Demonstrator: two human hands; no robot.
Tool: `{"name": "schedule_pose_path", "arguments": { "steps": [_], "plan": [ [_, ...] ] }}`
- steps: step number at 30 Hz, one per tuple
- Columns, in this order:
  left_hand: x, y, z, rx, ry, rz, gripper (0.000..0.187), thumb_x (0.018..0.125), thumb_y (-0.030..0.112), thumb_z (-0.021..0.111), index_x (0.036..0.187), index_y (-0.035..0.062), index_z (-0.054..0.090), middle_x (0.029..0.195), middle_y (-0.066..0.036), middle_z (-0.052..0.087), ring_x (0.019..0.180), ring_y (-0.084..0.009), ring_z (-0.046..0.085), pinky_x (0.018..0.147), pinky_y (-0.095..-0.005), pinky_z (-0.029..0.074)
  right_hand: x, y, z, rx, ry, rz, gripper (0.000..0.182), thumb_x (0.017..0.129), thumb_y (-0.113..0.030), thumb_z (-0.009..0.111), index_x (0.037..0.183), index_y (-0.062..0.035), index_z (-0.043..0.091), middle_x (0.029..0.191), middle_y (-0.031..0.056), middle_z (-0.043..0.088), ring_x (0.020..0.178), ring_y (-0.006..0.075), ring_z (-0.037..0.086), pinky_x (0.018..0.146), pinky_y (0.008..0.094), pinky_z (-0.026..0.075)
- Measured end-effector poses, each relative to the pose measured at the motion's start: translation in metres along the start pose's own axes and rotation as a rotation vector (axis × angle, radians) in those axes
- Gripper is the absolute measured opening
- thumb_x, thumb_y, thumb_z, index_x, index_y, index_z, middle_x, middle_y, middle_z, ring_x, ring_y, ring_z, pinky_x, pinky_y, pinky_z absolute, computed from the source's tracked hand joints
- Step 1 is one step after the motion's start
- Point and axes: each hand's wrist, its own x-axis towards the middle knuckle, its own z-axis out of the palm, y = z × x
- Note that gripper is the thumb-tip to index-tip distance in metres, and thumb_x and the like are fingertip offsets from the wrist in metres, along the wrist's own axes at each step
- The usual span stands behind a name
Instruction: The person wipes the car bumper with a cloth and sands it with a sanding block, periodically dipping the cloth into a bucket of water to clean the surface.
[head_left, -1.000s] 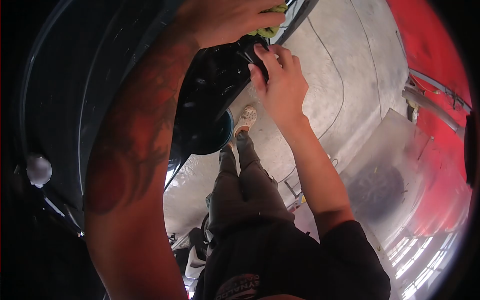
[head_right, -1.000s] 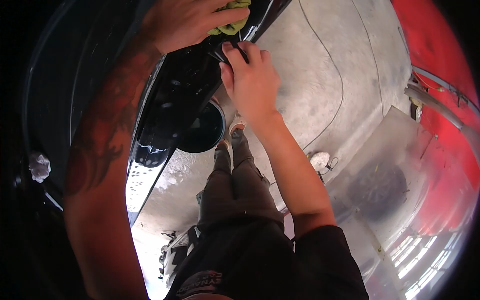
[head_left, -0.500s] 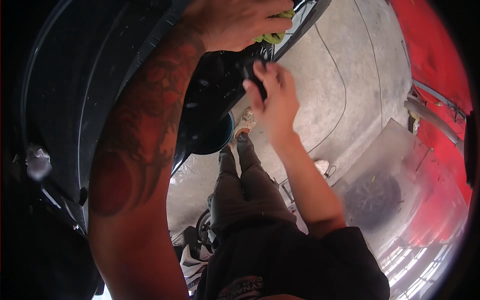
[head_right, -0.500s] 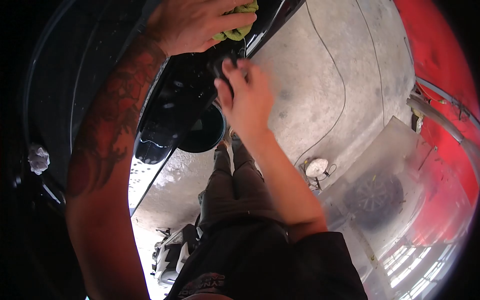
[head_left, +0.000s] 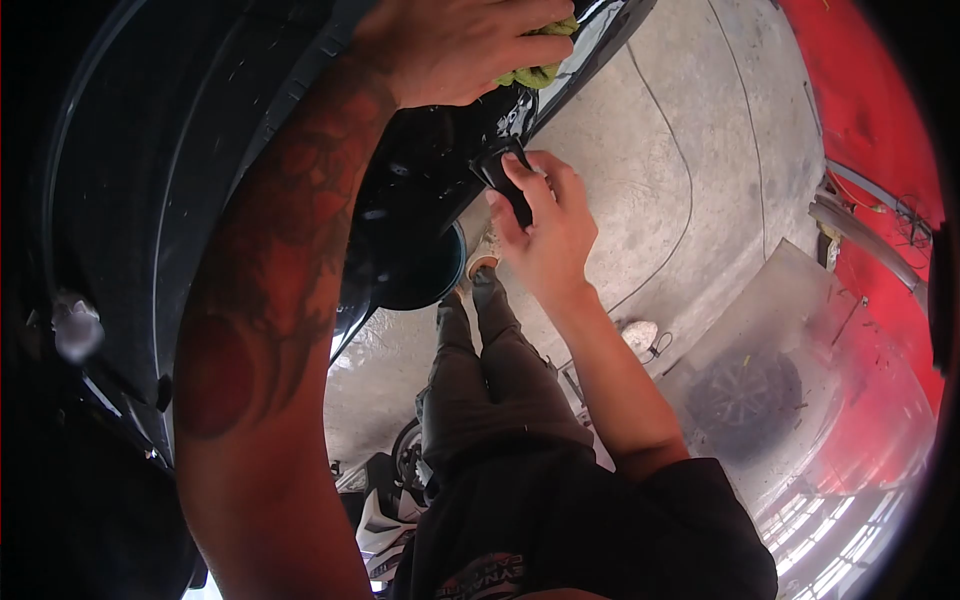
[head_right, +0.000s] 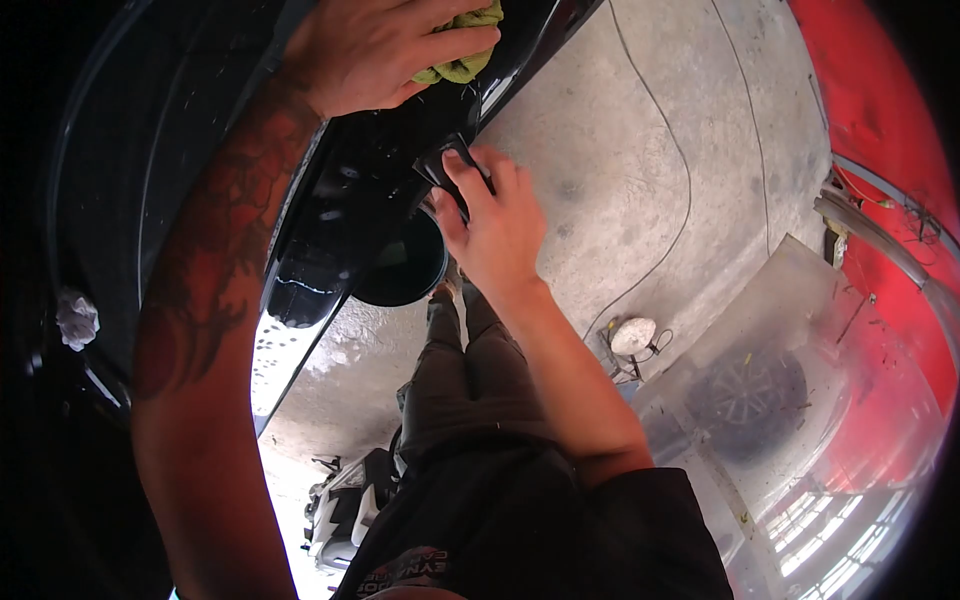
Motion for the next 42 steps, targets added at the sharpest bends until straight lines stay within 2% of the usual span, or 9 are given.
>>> {"name": "schedule_pose_path", "arguments": {
  "steps": [4,10,19,22,28,31,37,40,42],
  "plan": [
    [0.001,0.0,0.0,-0.005,0.003,-0.001,0.031,0.077,0.027,0.076,0.107,0.024,0.069,0.12,0.001,0.065,0.126,-0.0223,0.057,0.12,-0.0524,0.029,0.04,0.008,-0.005,-0.107,0.058,-0.053,0.041,0.082,-0.018,0.077,0.121,-0.0177,0.069,0.118,0.0053,0.064,0.094,0.0312,0.062,0.076,0.0408,0.054],
    [0.002,-0.001,0.01,-0.016,0.088,0.003,0.03,0.076,0.027,0.075,0.105,0.024,0.069,0.12,0.001,0.065,0.125,-0.0223,0.058,0.12,-0.053,0.03,0.002,0.009,-0.012,-0.048,-0.03,-0.065,0.04,0.083,-0.017,0.076,0.122,-0.0175,0.069,0.123,0.0046,0.065,0.094,0.0302,0.062,0.075,0.0402,0.054],
    [0.004,0.001,-0.004,-0.021,-0.055,-0.016,0.029,0.077,0.027,0.075,0.105,0.0243,0.069,0.121,0.001,0.066,0.125,-0.0219,0.058,0.119,-0.0527,0.03,0.036,0.022,-0.009,-0.158,0.014,-0.216,0.043,0.082,-0.015,0.076,0.124,-0.0194,0.069,0.123,0.003,0.065,0.094,0.0279,0.061,0.074,0.0392,0.054],
    [0.002,0.001,0.001,0.026,-0.008,-0.002,0.03,0.076,0.027,0.076,0.105,0.0246,0.069,0.122,0.001,0.065,0.125,-0.0219,0.058,0.119,-0.0529,0.03,0.009,0.021,-0.018,-0.141,-0.068,-0.175,0.043,0.082,-0.015,0.076,0.124,-0.0197,0.069,0.124,0.0032,0.065,0.094,0.0274,0.061,0.076,0.0394,0.054],
    [0.003,0.001,0.014,0.007,0.112,-0.014,0.034,0.074,0.028,0.079,0.106,0.0253,0.07,0.123,0.001,0.065,0.126,-0.022,0.058,0.119,-0.0536,0.03,0.049,0.013,-0.001,-0.203,0.037,-0.252,0.045,0.081,-0.014,0.077,0.125,-0.0205,0.069,0.124,0.0021,0.065,0.093,0.0266,0.061,0.073,0.0372,0.054],
    [0.005,0.001,-0.002,0.019,-0.028,0.002,0.035,0.073,0.029,0.079,0.107,0.0258,0.07,0.123,0.001,0.065,0.126,-0.022,0.058,0.119,-0.0541,0.03,0.033,0.019,-0.004,-0.175,0.035,-0.248,0.043,0.081,-0.015,0.077,0.123,-0.0213,0.069,0.124,0.0008,0.065,0.093,0.0263,0.062,0.072,0.0367,0.054],
    [0.004,0.001,-0.002,0.037,-0.034,0.008,0.036,0.072,0.029,0.08,0.107,0.026,0.07,0.122,0.003,0.065,0.126,-0.0213,0.057,0.118,-0.0544,0.031,0.022,0.01,-0.012,-0.183,-0.046,-0.188,0.04,0.082,-0.016,0.077,0.121,-0.0201,0.069,0.122,0.0019,0.063,0.091,0.0259,0.061,0.071,0.0369,0.055],
    [0.005,0.002,0.012,0.011,0.108,-0.01,0.034,0.073,0.029,0.079,0.105,0.026,0.07,0.121,0.003,0.065,0.125,-0.0209,0.058,0.117,-0.054,0.032,0.043,-0.001,-0.005,-0.168,0.0,-0.133,0.038,0.083,-0.018,0.077,0.12,-0.0182,0.068,0.12,0.0032,0.062,0.091,0.0259,0.062,0.07,0.0379,0.055],
    [0.004,0.002,0.003,0.033,0.026,0.001,0.032,0.073,0.029,0.078,0.104,0.0256,0.071,0.12,0.003,0.066,0.124,-0.0206,0.058,0.117,-0.054,0.032,0.03,-0.006,0.001,-0.099,0.006,-0.064,0.038,0.083,-0.018,0.077,0.12,-0.0181,0.067,0.119,0.0048,0.061,0.091,0.0266,0.062,0.07,0.039,0.055]
  ]
}}
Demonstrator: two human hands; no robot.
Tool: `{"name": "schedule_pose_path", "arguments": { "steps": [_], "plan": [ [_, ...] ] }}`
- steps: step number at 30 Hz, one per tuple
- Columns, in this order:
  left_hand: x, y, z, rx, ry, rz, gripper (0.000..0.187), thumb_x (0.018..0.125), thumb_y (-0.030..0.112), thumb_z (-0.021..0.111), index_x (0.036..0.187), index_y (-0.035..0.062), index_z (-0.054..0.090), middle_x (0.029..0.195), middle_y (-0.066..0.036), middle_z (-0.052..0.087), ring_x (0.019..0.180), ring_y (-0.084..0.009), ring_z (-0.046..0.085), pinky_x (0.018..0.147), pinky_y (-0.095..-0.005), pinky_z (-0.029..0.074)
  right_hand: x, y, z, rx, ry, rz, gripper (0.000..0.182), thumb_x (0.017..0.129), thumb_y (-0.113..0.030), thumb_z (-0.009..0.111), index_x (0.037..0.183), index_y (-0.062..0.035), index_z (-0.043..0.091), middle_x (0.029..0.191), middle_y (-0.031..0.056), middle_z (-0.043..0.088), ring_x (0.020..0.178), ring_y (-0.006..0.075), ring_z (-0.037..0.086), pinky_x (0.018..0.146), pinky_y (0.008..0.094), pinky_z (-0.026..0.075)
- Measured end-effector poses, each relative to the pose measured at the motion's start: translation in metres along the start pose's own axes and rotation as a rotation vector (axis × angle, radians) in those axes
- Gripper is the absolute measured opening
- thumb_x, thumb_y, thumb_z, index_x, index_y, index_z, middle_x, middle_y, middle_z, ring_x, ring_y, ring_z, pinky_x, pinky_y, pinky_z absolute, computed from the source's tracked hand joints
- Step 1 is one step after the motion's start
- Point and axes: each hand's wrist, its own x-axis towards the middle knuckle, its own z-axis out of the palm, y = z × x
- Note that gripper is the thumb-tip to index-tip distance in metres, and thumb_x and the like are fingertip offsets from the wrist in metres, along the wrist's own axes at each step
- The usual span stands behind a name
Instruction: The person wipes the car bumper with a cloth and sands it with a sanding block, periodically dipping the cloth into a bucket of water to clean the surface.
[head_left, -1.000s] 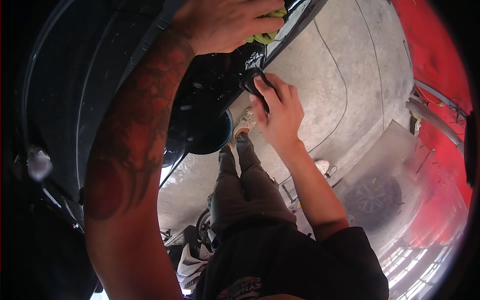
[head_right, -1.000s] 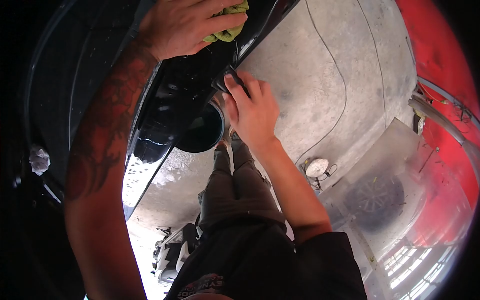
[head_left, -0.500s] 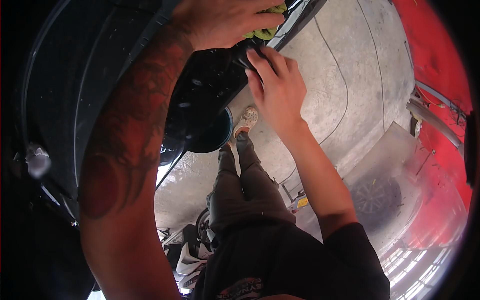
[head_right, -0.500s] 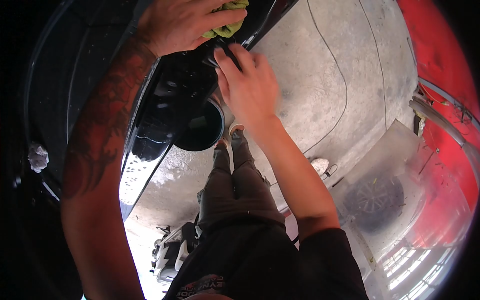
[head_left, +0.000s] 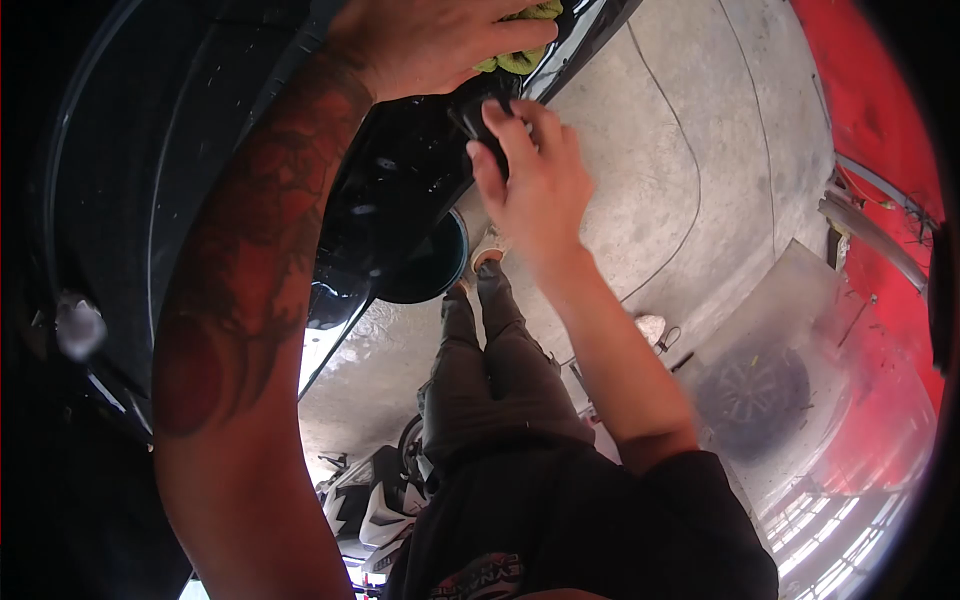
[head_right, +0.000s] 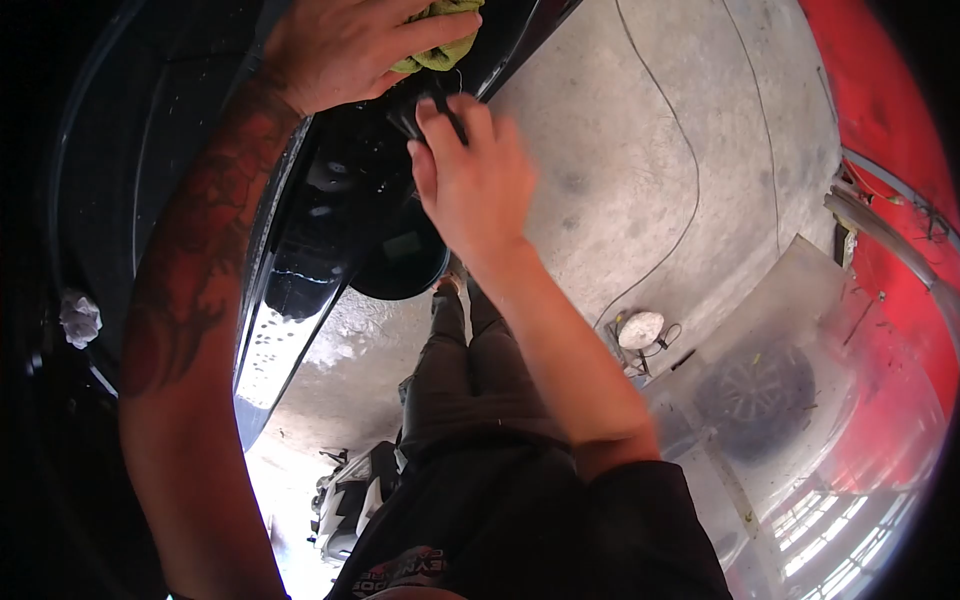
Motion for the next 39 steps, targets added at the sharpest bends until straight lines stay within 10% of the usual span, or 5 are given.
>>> {"name": "schedule_pose_path", "arguments": {
  "steps": [14,39],
  "plan": [
    [0.001,0.0,-0.002,0.009,-0.024,-0.001,0.035,0.07,0.026,0.079,0.105,0.0258,0.072,0.117,0.004,0.065,0.122,-0.0189,0.058,0.117,-0.0549,0.033,-0.027,-0.039,0.017,0.276,-0.004,0.28,0.04,0.089,-0.015,0.076,0.12,-0.0009,0.055,0.118,0.0217,0.051,0.101,0.0429,0.062,0.082,0.0464,0.053],
    [-0.002,0.0,0.006,-0.006,-0.004,-0.009,0.038,0.069,0.027,0.08,0.106,0.0287,0.072,0.117,0.006,0.064,0.119,-0.0178,0.059,0.116,-0.0551,0.033,-0.005,-0.022,0.026,0.354,0.143,0.397,0.042,0.091,-0.018,0.075,0.119,0.0031,0.052,0.118,0.0258,0.047,0.1,0.0463,0.062,0.084,0.0465,0.053]
  ]
}}
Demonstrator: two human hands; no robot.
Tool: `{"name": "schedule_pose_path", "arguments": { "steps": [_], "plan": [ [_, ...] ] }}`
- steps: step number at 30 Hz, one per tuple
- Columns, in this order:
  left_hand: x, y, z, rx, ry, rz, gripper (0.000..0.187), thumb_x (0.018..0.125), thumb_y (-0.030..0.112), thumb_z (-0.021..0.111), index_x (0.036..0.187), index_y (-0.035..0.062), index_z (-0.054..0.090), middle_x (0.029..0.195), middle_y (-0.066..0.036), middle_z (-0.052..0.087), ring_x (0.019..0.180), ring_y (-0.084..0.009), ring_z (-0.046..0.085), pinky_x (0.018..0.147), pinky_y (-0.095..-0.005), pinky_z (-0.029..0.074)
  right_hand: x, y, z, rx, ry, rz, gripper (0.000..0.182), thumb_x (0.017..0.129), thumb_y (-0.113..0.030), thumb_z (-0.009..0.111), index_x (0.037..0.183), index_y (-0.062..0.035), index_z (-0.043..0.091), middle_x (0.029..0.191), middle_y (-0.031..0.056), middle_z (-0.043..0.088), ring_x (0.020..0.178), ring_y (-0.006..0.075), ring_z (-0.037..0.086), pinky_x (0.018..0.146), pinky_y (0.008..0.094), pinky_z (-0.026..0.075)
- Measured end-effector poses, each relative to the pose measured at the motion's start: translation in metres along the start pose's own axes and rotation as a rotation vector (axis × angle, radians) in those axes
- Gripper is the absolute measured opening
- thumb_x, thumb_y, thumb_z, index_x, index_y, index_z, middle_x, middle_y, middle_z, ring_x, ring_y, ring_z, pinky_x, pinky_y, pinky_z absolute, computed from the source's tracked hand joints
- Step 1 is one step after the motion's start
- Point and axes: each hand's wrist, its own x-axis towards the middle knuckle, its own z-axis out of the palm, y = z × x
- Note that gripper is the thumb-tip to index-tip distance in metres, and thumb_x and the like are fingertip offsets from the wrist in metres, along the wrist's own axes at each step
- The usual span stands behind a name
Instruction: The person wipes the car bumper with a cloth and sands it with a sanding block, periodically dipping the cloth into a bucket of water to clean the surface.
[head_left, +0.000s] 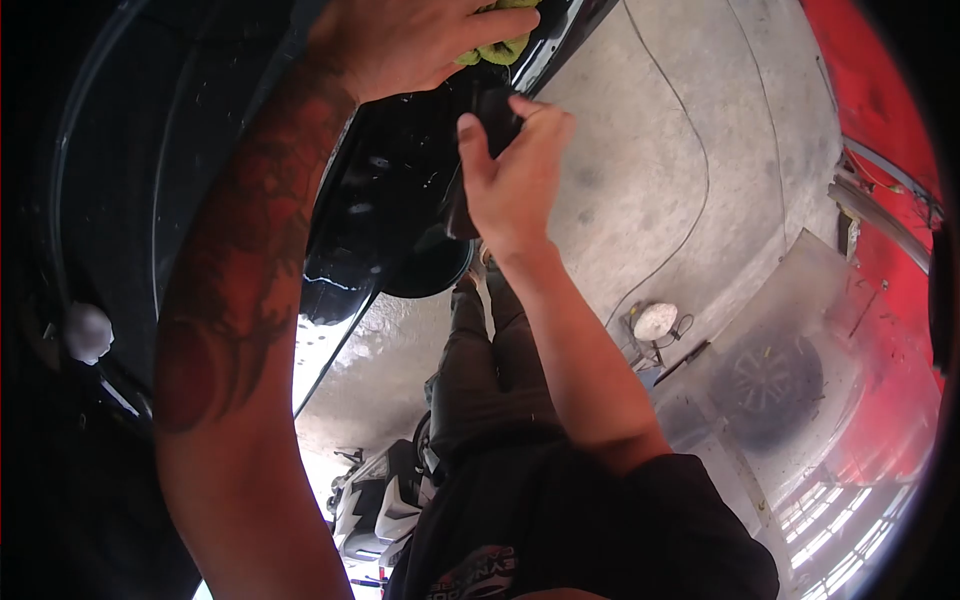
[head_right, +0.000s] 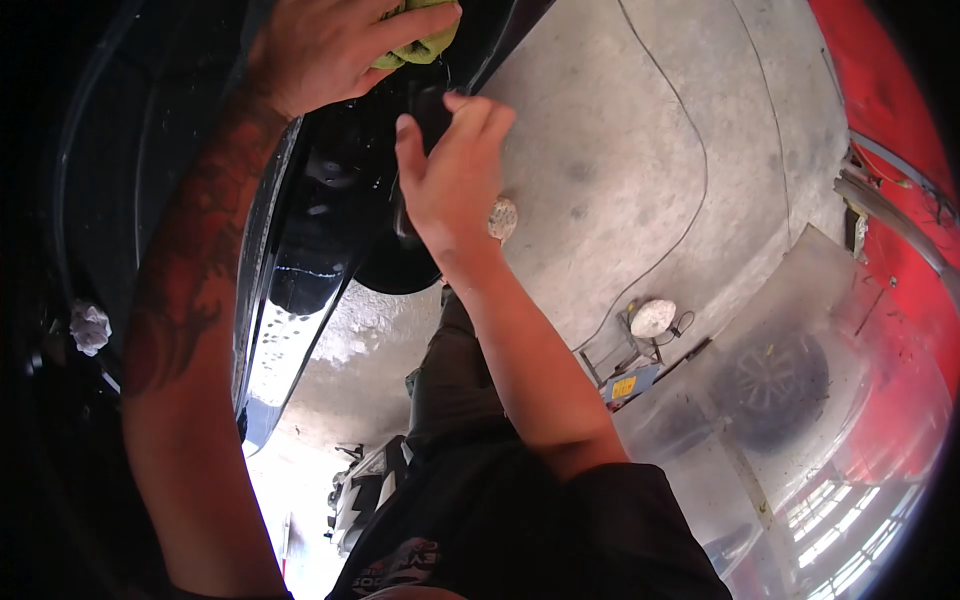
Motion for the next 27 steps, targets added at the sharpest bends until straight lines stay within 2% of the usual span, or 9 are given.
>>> {"name": "schedule_pose_path", "arguments": {
  "steps": [2,6,7,10,11,13,18,22,27],
  "plan": [
    [0.002,-0.001,-0.003,0.004,-0.023,0.002,0.038,0.069,0.027,0.08,0.106,0.0283,0.072,0.117,0.006,0.064,0.119,-0.0178,0.059,0.116,-0.0552,0.033,0.003,-0.002,-0.002,-0.025,0.03,0.01,0.042,0.09,-0.017,0.075,0.119,0.0031,0.052,0.119,0.026,0.047,0.099,0.0466,0.062,0.084,0.0466,0.053],
    [0.003,0.001,-0.006,0.008,-0.007,-0.009,0.039,0.068,0.026,0.081,0.106,0.0272,0.072,0.117,0.006,0.064,0.117,-0.0177,0.059,0.116,-0.055,0.033,-0.024,-0.011,-0.004,-0.002,-0.154,-0.002,0.045,0.09,-0.018,0.076,0.12,0.003,0.051,0.119,0.024,0.048,0.099,0.0455,0.061,0.081,0.046,0.053],
    [0.002,0.001,-0.002,0.001,0.023,-0.012,0.039,0.067,0.026,0.081,0.106,0.0271,0.072,0.117,0.006,0.064,0.116,-0.0177,0.059,0.116,-0.0549,0.033,-0.019,-0.006,-0.005,-0.01,-0.123,-0.085,0.045,0.089,-0.018,0.077,0.12,0.0029,0.051,0.119,0.0231,0.048,0.099,0.0442,0.061,0.08,0.0449,0.053],
    [0.002,0.0,0.0,0.0,0.013,-0.007,0.039,0.067,0.026,0.081,0.106,0.0275,0.072,0.118,0.006,0.065,0.117,-0.0178,0.059,0.116,-0.0548,0.032,0.006,0.003,-0.012,-0.057,-0.029,-0.012,0.046,0.089,-0.017,0.077,0.121,0.0026,0.051,0.118,0.0226,0.048,0.099,0.0432,0.061,0.081,0.045,0.053],
    [0.002,0.0,-0.004,0.003,-0.024,-0.005,0.039,0.068,0.026,0.08,0.106,0.0276,0.072,0.118,0.006,0.064,0.117,-0.0177,0.059,0.117,-0.0548,0.032,0.009,0.002,-0.012,0.015,-0.034,0.059,0.045,0.089,-0.017,0.077,0.12,0.0019,0.051,0.118,0.0225,0.049,0.1,0.0433,0.061,0.081,0.0464,0.053],
    [0.005,0.001,-0.014,0.016,-0.088,0.001,0.039,0.068,0.026,0.08,0.106,0.0277,0.072,0.118,0.006,0.064,0.118,-0.0175,0.059,0.117,-0.0547,0.032,-0.002,0.003,-0.009,-0.042,-0.042,-0.02,0.044,0.089,-0.017,0.077,0.12,0.0016,0.051,0.118,0.0224,0.049,0.1,0.0433,0.061,0.082,0.0463,0.052],
    [0.001,0.001,0.002,0.023,0.015,-0.012,0.04,0.067,0.026,0.08,0.106,0.0277,0.071,0.118,0.006,0.064,0.118,-0.0174,0.058,0.117,-0.0542,0.032,-0.021,-0.002,-0.014,-0.045,-0.164,-0.041,0.042,0.089,-0.016,0.076,0.119,0.001,0.052,0.118,0.0218,0.05,0.101,0.0428,0.061,0.083,0.0444,0.053],
    [0.003,0.0,-0.007,0.015,-0.055,-0.001,0.04,0.067,0.026,0.08,0.106,0.0283,0.071,0.119,0.006,0.064,0.119,-0.0175,0.058,0.117,-0.0546,0.032,0.008,0.005,-0.019,-0.102,-0.048,0.022,0.043,0.088,-0.016,0.077,0.121,-0.0026,0.053,0.121,0.0195,0.051,0.103,0.0431,0.062,0.081,0.0455,0.054],
    [0.001,0.0,-0.003,0.009,-0.012,-0.004,0.04,0.068,0.027,0.081,0.107,0.0275,0.071,0.118,0.006,0.064,0.119,-0.0174,0.058,0.117,-0.0549,0.032,-0.022,0.008,-0.02,-0.149,-0.137,-0.144,0.037,0.089,-0.021,0.076,0.118,-0.0067,0.06,0.122,0.0162,0.055,0.102,0.0351,0.064,0.077,0.0458,0.056]
  ]
}}
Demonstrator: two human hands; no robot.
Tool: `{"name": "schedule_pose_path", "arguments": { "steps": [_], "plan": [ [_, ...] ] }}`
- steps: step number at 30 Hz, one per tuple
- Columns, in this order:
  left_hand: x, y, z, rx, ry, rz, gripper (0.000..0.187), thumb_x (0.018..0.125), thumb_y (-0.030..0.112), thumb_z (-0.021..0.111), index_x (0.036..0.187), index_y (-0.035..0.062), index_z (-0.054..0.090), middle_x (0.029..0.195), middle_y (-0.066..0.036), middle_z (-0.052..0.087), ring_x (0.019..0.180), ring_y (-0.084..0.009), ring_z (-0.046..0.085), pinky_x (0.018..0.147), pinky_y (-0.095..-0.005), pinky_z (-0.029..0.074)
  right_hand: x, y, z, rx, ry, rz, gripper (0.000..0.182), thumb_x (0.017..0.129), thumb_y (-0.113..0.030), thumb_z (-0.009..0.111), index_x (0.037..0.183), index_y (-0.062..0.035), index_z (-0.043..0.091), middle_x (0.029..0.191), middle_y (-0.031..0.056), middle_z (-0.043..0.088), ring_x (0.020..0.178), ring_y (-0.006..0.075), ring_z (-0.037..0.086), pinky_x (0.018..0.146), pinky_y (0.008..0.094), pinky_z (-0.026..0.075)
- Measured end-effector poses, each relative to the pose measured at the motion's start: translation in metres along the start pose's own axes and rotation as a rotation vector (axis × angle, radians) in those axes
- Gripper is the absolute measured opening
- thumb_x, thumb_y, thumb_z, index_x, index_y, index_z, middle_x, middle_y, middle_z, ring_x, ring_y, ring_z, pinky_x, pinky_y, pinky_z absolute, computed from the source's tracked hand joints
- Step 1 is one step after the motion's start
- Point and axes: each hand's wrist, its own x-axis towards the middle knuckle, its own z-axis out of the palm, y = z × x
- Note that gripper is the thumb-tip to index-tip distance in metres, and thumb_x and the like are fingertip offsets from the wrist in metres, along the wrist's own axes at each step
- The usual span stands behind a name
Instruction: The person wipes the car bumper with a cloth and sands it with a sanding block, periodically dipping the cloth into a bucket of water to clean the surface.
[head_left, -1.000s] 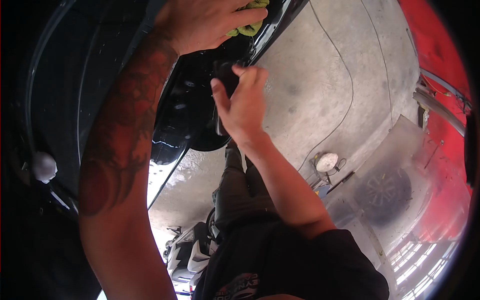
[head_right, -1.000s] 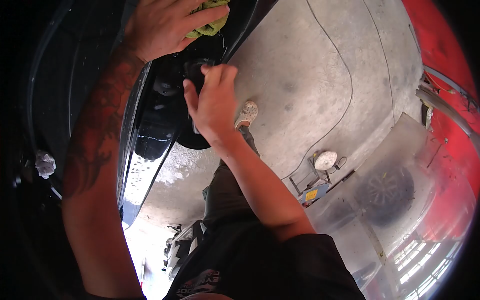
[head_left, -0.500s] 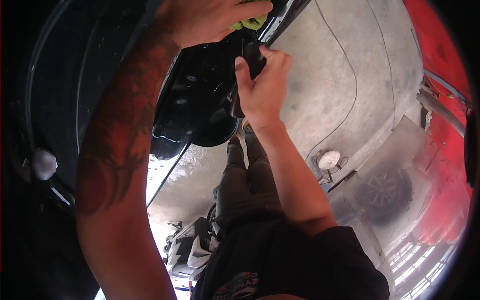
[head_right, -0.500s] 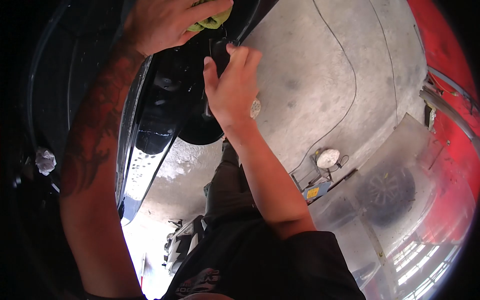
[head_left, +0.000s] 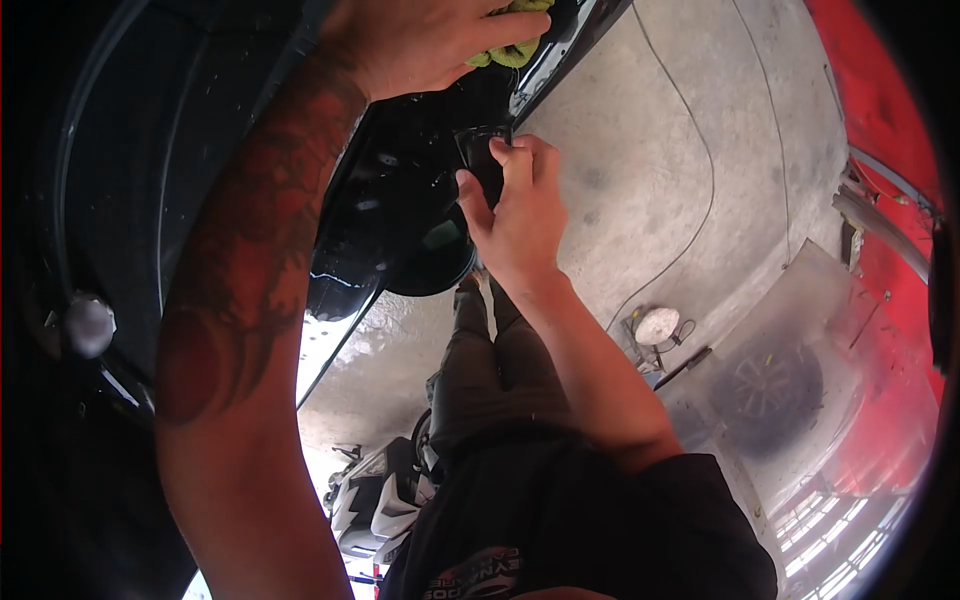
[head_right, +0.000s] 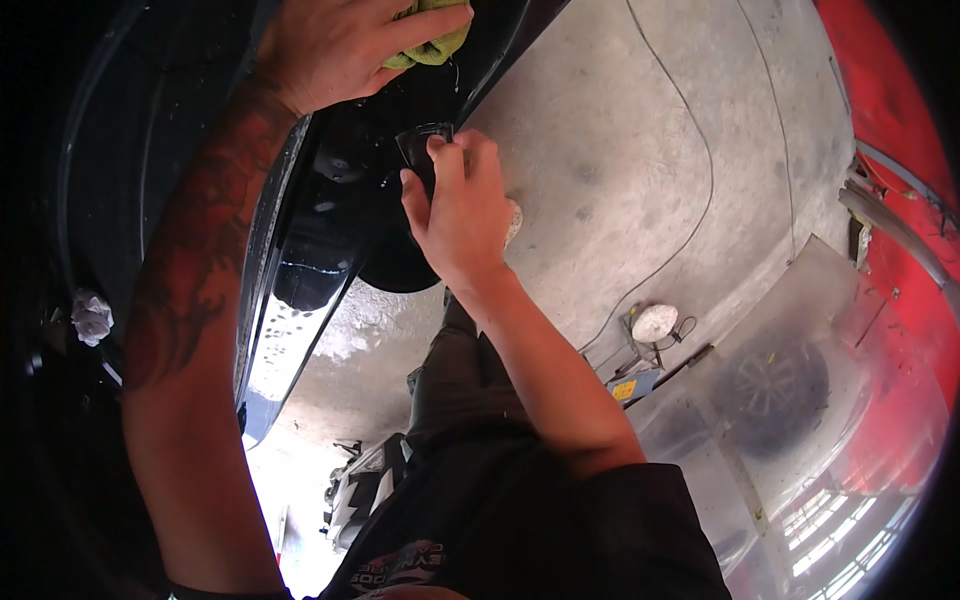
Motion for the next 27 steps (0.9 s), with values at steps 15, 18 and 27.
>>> {"name": "schedule_pose_path", "arguments": {
  "steps": [15,18,27],
  "plan": [
    [0.001,0.0,0.0,0.007,0.006,0.004,0.039,0.068,0.026,0.081,0.107,0.026,0.071,0.118,0.005,0.064,0.119,-0.0183,0.058,0.117,-0.0555,0.033,0.038,0.025,-0.019,-0.154,0.028,-0.318,0.042,0.08,-0.016,0.078,0.121,-0.0164,0.068,0.123,0.004,0.064,0.089,0.0283,0.061,0.071,0.0384,0.053],
    [0.0,0.001,0.001,-0.01,0.004,-0.003,0.039,0.069,0.026,0.08,0.107,0.0259,0.071,0.118,0.005,0.064,0.12,-0.0184,0.057,0.117,-0.0555,0.032,0.052,0.023,-0.016,-0.21,0.051,-0.317,0.042,0.08,-0.015,0.078,0.121,-0.0164,0.068,0.123,0.003,0.064,0.088,0.0271,0.061,0.072,0.0381,0.053],
    [0.0,-0.001,0.005,-0.006,0.022,-0.002,0.039,0.069,0.026,0.08,0.107,0.0269,0.072,0.118,0.005,0.064,0.119,-0.0182,0.057,0.117,-0.0555,0.031,0.044,0.028,-0.02,-0.185,-0.017,-0.394,0.046,0.079,-0.016,0.078,0.124,-0.0181,0.067,0.127,0.0011,0.064,0.092,0.0255,0.058,0.075,0.0377,0.05]
  ]
}}
